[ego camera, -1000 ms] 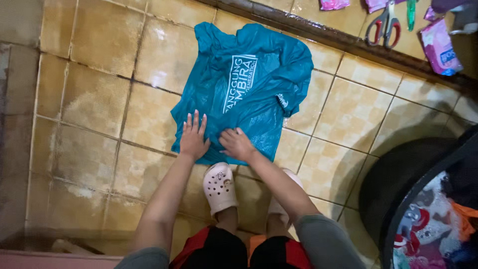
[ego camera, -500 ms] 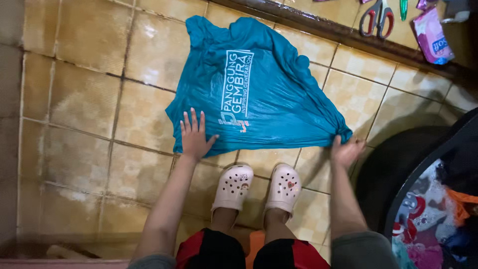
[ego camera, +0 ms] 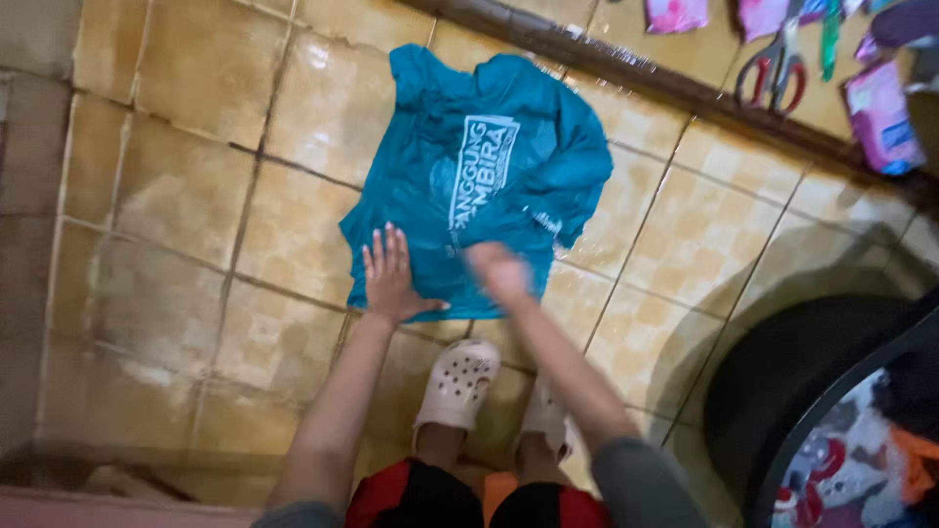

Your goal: The person washes a teal t-shirt by hand in a tiled bathroom. They scrub the shirt on the floor, rinse it with water from a ladle, wring it out, and apply detergent before scrubbing again.

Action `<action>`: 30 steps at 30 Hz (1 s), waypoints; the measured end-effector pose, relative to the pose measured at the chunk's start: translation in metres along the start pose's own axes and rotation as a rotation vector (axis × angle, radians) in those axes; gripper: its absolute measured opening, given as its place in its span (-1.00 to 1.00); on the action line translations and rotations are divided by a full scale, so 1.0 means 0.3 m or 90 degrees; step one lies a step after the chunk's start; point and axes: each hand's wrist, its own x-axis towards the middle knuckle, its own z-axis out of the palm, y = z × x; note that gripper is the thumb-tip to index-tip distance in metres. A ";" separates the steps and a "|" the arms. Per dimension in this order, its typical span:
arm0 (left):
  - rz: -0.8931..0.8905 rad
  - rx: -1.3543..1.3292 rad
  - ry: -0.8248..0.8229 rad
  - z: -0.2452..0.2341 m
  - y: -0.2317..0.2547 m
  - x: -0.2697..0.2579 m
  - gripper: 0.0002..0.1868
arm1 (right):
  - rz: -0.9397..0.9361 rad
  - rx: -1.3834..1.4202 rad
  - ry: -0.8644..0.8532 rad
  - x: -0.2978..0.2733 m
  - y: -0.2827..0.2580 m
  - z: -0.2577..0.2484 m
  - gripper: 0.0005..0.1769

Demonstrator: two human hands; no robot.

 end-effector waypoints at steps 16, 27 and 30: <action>-0.007 -0.055 -0.032 -0.010 0.048 -0.005 0.89 | -0.139 0.072 0.093 0.079 -0.183 0.061 -0.61; -0.004 0.013 -0.095 -0.033 0.039 0.017 0.87 | 0.286 -0.348 0.111 -0.359 0.459 -0.344 -0.59; 0.011 -0.028 -0.053 -0.030 0.041 0.015 0.87 | 0.478 -0.314 0.089 -0.330 0.367 -0.360 -0.58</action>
